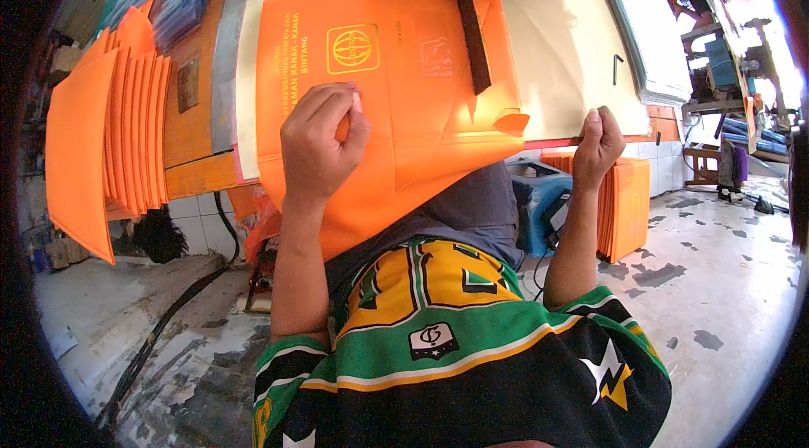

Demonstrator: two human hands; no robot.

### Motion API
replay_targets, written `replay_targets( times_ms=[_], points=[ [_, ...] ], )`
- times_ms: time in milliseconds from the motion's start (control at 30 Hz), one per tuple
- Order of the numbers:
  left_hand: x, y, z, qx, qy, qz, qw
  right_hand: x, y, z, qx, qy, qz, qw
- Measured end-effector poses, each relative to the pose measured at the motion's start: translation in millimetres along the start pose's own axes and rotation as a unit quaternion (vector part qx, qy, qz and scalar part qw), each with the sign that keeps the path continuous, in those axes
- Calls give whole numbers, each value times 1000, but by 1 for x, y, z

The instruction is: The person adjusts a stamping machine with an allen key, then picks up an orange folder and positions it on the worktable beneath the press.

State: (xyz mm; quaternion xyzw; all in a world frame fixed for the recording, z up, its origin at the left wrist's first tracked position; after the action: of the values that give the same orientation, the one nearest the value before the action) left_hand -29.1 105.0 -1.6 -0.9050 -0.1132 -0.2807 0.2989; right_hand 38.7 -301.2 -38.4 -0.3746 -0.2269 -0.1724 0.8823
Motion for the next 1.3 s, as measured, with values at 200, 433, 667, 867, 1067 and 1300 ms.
replay_targets(
  times_ms=[200, 433, 667, 867, 1067, 1300],
  points=[
    [-1, 0, 1, -15, -34, 30, 999, 1, 1, 2, 0, 4, -2, 1000],
    [10, 9, -4, 79, 11, 181, 980, 0, 3, 4, 9, 11, -2, 1000],
    [10, 12, 0, 108, -2, 216, 970, -2, 4, 3, -34, 6, 0, 999],
    [10, 12, 1, 105, -10, 212, 972, 0, 8, 4, -33, -12, -27, 999],
    [10, 12, 1, 107, -7, 208, 972, -2, 10, 2, -47, 20, -26, 998],
    [9, 14, 2, 111, -4, 204, 973, -2, 9, 6, -30, 16, -23, 999]
  ],
)
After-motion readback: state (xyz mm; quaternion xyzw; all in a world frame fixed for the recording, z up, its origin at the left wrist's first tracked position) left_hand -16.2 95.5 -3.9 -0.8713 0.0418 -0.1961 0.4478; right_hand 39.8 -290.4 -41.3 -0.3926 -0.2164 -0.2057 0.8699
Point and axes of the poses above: each hand's wrist, its own x-axis towards the middle knuckle, its own y-axis out of the palm, z = x × y, the point moved 2 cm from there along x, towards the middle knuckle, and after that the axes turned 12 degrees about -x, right-handed, at the moved point
